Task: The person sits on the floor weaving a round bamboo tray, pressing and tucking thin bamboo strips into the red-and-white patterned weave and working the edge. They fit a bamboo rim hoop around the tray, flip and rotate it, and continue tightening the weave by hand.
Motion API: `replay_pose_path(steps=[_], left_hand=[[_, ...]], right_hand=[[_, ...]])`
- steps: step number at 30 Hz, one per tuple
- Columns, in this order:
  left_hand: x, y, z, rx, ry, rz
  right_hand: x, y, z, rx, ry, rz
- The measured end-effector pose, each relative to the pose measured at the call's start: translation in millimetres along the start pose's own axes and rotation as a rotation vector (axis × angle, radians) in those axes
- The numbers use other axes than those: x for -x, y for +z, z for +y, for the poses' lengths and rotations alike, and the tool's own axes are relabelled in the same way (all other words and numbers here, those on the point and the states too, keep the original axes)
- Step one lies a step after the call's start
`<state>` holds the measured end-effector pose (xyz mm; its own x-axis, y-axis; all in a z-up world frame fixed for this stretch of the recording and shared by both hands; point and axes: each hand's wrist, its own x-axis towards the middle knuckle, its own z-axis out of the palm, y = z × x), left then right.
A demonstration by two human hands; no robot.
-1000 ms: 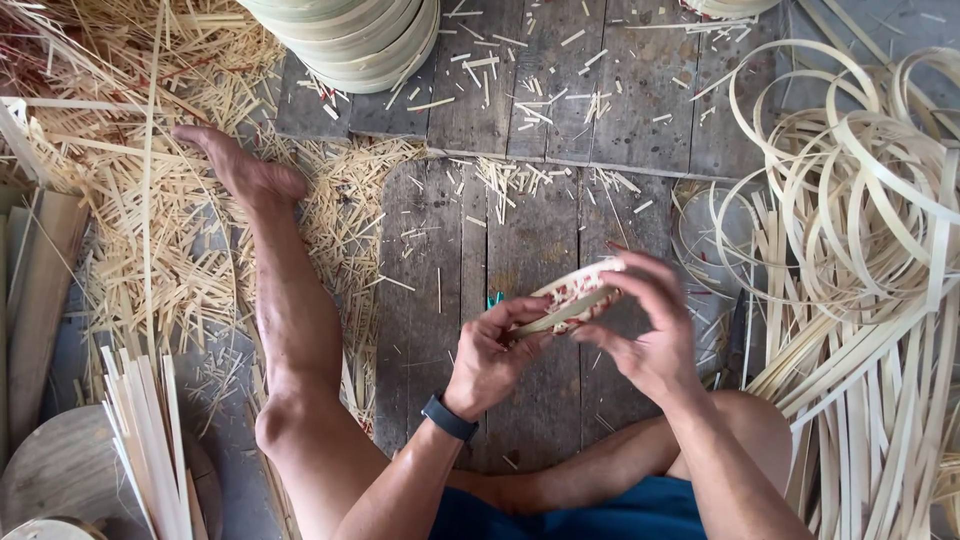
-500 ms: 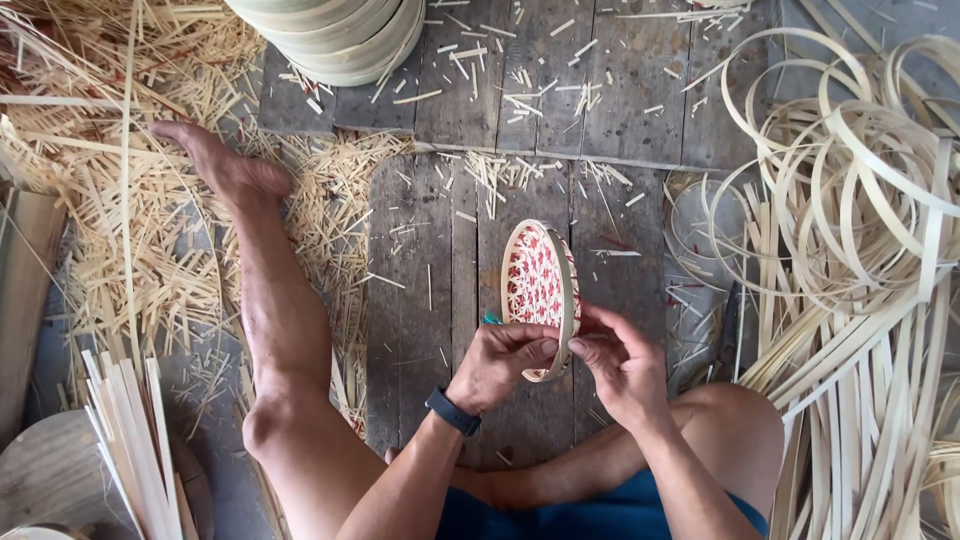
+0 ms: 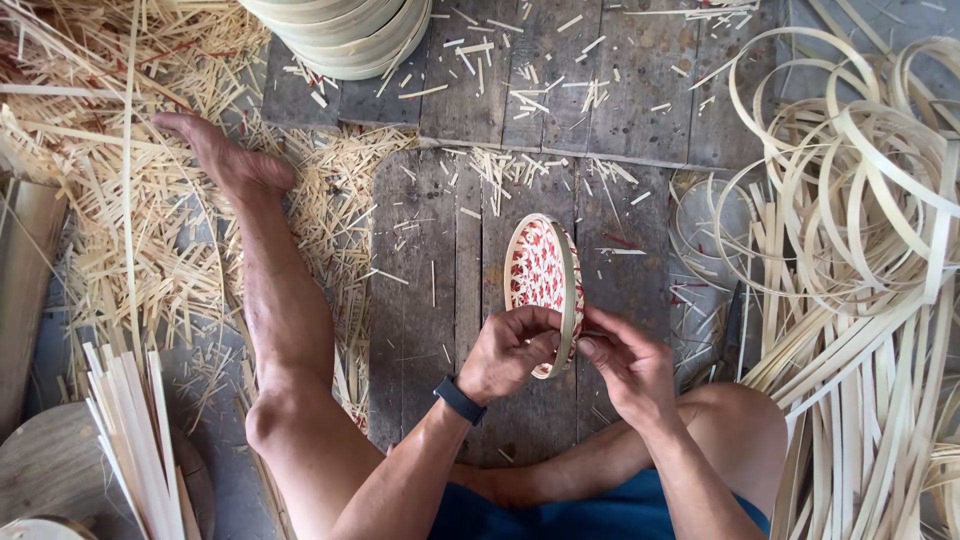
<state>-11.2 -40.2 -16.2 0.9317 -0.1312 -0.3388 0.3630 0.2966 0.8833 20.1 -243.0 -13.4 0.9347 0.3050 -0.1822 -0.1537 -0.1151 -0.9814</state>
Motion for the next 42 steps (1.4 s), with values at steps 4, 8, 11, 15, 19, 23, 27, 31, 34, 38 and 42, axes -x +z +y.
replay_pose_path(steps=[4, 8, 11, 15, 19, 23, 27, 31, 34, 38, 42], left_hand=[[0, -3, 0, 0.028, -0.006, -0.014], [-2, -8, -3, 0.070, -0.016, -0.032], [-2, -9, 6, 0.065, -0.027, -0.029], [7, -9, 11, 0.043, -0.004, -0.022], [18, 2, 17, -0.065, 0.114, -0.041], [37, 19, 16, -0.416, 0.293, -0.069], [30, 2, -46, -0.902, 0.460, -0.187], [20, -21, -69, -1.671, 0.170, -0.198], [13, -7, -40, -1.799, -0.162, -0.265], [8, 19, -58, -1.355, -0.054, -0.117], [-11, -3, -126, -1.638, 0.162, -0.079]], right_hand=[[-6, 0, 5, -0.204, 0.093, -0.029], [-13, 2, 1, -0.331, 0.171, -0.046], [-15, 7, -3, -0.230, 0.202, 0.011], [-13, 2, 2, -0.309, 0.175, -0.002], [-17, -21, -3, -0.161, 0.091, -0.039], [-40, -41, -24, -0.051, 0.210, 0.185], [-45, -61, 33, 0.326, 0.335, -0.023], [-34, -62, 122, 0.258, 0.502, -0.038], [-28, -61, 135, 0.433, 0.454, -0.017], [-35, -51, 107, 0.633, 0.132, 0.111], [-50, -36, 28, 0.974, -0.271, -0.076]])
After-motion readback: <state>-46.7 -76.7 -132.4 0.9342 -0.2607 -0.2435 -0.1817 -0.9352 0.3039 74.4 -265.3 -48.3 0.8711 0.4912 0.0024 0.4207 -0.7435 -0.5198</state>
